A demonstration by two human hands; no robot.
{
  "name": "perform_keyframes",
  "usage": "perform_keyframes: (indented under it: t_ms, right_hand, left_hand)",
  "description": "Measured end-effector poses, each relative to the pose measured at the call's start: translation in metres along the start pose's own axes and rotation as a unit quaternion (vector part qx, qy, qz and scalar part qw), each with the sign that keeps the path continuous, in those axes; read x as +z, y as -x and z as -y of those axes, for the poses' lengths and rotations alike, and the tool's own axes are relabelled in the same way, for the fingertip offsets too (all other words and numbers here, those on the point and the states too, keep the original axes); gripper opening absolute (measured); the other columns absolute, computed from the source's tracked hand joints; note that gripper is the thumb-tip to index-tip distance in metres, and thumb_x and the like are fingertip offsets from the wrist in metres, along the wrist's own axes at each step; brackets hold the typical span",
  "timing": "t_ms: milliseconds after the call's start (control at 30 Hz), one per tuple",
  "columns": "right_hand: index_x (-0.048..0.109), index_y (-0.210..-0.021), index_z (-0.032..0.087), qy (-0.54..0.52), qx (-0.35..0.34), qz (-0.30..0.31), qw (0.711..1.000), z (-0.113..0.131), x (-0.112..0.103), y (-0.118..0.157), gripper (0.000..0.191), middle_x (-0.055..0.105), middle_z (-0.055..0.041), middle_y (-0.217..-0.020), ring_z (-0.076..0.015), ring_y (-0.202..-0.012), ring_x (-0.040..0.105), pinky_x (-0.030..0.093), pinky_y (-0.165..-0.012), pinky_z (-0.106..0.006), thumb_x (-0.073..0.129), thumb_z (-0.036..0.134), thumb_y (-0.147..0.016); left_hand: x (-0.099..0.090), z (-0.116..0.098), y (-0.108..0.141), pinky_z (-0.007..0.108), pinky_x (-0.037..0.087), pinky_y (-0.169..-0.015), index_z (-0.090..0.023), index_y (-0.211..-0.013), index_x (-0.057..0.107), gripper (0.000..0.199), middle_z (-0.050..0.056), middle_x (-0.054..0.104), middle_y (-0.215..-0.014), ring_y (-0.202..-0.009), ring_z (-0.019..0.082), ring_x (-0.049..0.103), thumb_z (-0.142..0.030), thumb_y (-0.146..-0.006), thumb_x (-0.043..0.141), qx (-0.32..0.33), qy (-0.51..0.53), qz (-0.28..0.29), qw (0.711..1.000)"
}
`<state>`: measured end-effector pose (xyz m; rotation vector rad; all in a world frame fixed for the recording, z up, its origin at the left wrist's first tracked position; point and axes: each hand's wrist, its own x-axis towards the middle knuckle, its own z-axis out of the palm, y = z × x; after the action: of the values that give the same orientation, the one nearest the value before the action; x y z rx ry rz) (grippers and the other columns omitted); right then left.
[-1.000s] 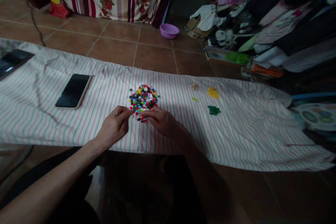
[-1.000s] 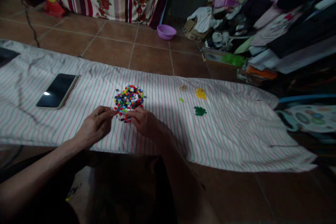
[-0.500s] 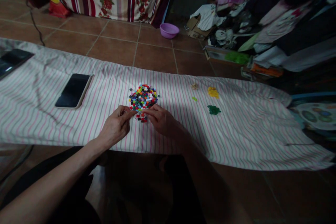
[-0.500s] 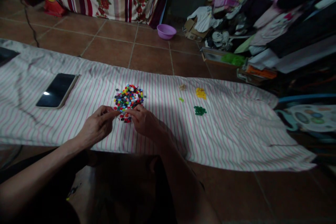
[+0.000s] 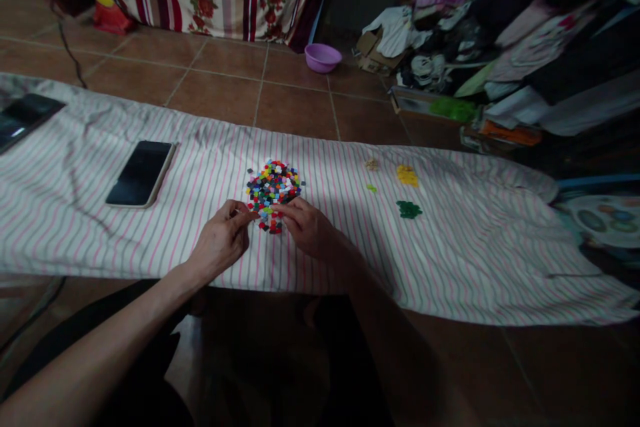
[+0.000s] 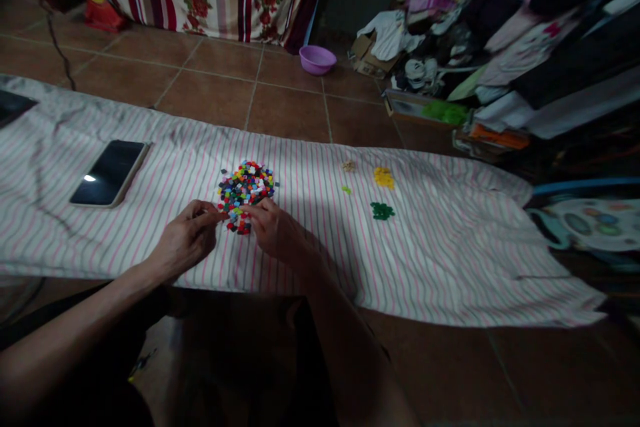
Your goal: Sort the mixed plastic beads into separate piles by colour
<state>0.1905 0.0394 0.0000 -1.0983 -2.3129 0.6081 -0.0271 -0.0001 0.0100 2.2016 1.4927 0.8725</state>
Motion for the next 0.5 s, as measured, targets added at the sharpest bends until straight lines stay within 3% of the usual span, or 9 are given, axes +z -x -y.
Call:
perform_keyframes:
  t_ms: [267,500]
  right_hand:
    - [0.070,-0.111,0.019,0.008,-0.003,-0.030,1.000,-0.001,0.002,-0.004,0.029,0.057,-0.0067,-0.093,-0.0164,-0.084,0.057,0.050,-0.077,-0.031,0.047,0.017,-0.094]
    - [0.070,-0.110,0.020,0.044,0.012,0.000,0.999,0.009,0.003,-0.012,0.029,0.056,-0.0074,-0.096,-0.0159,-0.086,0.058,0.051,-0.076,-0.029,0.047,0.013,-0.093]
  left_hand:
    - [-0.001,-0.003,-0.002,0.030,0.055,-0.078,-0.016,-0.106,0.067,0.031,0.008,0.058,-0.101,-0.085,0.015,0.062,-0.018,-0.089,0.041,-0.032,0.012,0.001,0.999]
    - [-0.003,-0.006,-0.006,0.031,0.055,-0.078,-0.015,-0.100,0.068,0.031,0.008,0.058,-0.100,-0.086,0.016,0.063,-0.019,-0.088,0.040,-0.043,0.030,-0.009,0.999]
